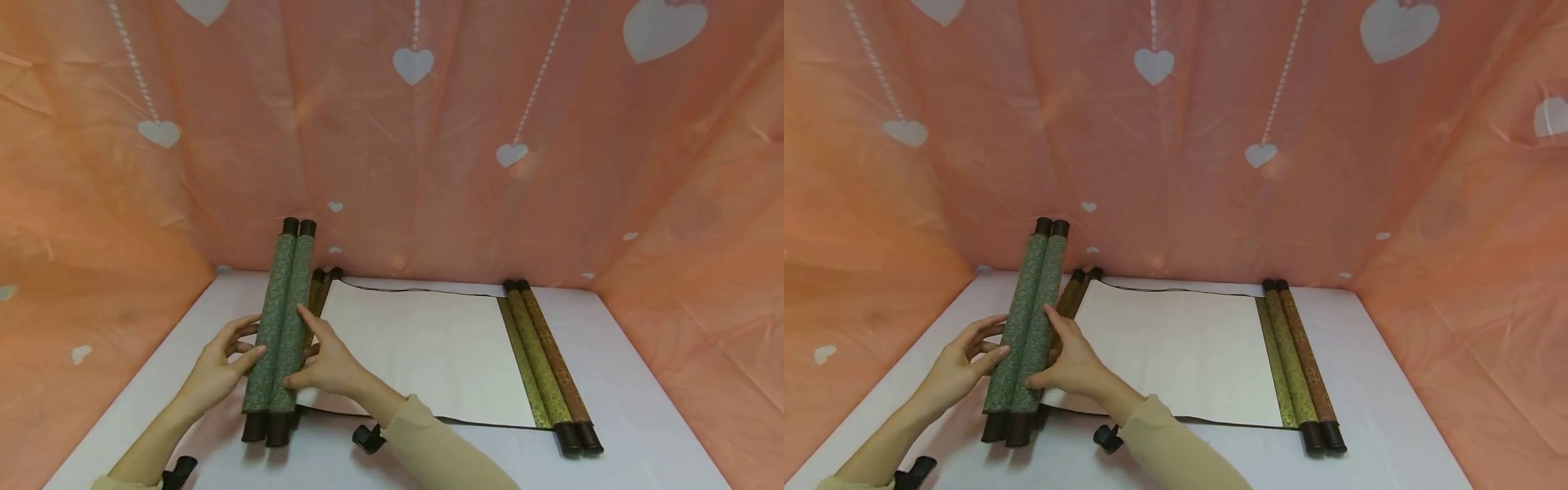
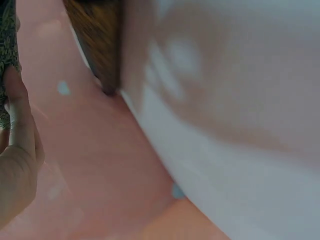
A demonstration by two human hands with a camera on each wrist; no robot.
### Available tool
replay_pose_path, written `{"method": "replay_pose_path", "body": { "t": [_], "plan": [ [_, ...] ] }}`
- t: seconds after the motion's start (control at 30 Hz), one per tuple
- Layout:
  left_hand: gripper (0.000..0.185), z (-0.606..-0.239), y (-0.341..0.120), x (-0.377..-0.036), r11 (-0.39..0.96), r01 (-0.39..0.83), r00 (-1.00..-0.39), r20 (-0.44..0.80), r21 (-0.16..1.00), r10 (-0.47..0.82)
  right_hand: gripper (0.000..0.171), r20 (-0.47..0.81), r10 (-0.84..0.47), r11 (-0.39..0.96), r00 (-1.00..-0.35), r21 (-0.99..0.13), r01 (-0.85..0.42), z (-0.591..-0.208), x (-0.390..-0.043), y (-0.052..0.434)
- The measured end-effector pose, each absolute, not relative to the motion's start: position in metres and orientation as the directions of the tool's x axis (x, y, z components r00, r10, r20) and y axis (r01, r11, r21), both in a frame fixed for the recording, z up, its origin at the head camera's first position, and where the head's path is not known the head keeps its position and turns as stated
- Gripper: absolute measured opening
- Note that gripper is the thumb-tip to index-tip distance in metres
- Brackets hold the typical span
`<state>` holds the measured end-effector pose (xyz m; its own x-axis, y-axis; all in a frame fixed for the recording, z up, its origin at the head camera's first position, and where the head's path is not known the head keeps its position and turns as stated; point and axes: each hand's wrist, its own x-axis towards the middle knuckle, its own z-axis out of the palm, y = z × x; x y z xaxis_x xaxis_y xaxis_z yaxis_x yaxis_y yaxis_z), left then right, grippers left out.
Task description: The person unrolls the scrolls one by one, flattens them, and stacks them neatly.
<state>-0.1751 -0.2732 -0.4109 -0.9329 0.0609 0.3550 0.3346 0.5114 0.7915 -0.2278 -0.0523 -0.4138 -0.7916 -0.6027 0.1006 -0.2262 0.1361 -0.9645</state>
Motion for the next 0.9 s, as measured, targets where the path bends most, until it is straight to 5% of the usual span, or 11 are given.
{"method": "replay_pose_path", "body": {
  "t": [0.37, 0.9],
  "plan": [
    [0.076, -0.411, -0.178, -0.187, 0.315, 0.44, -0.895, 0.382, 0.841, 0.229, 0.109, 0.24, -0.525, 0.033, -0.816, -0.953, -0.302, -0.412, -0.23, 0.059],
    [0.089, -0.407, -0.081, -0.234, 0.34, 0.492, -0.869, 0.429, 0.802, 0.247, 0.112, 0.256, -0.422, 0.116, -0.87, -0.936, -0.332, -0.408, -0.231, 0.142]
  ]
}}
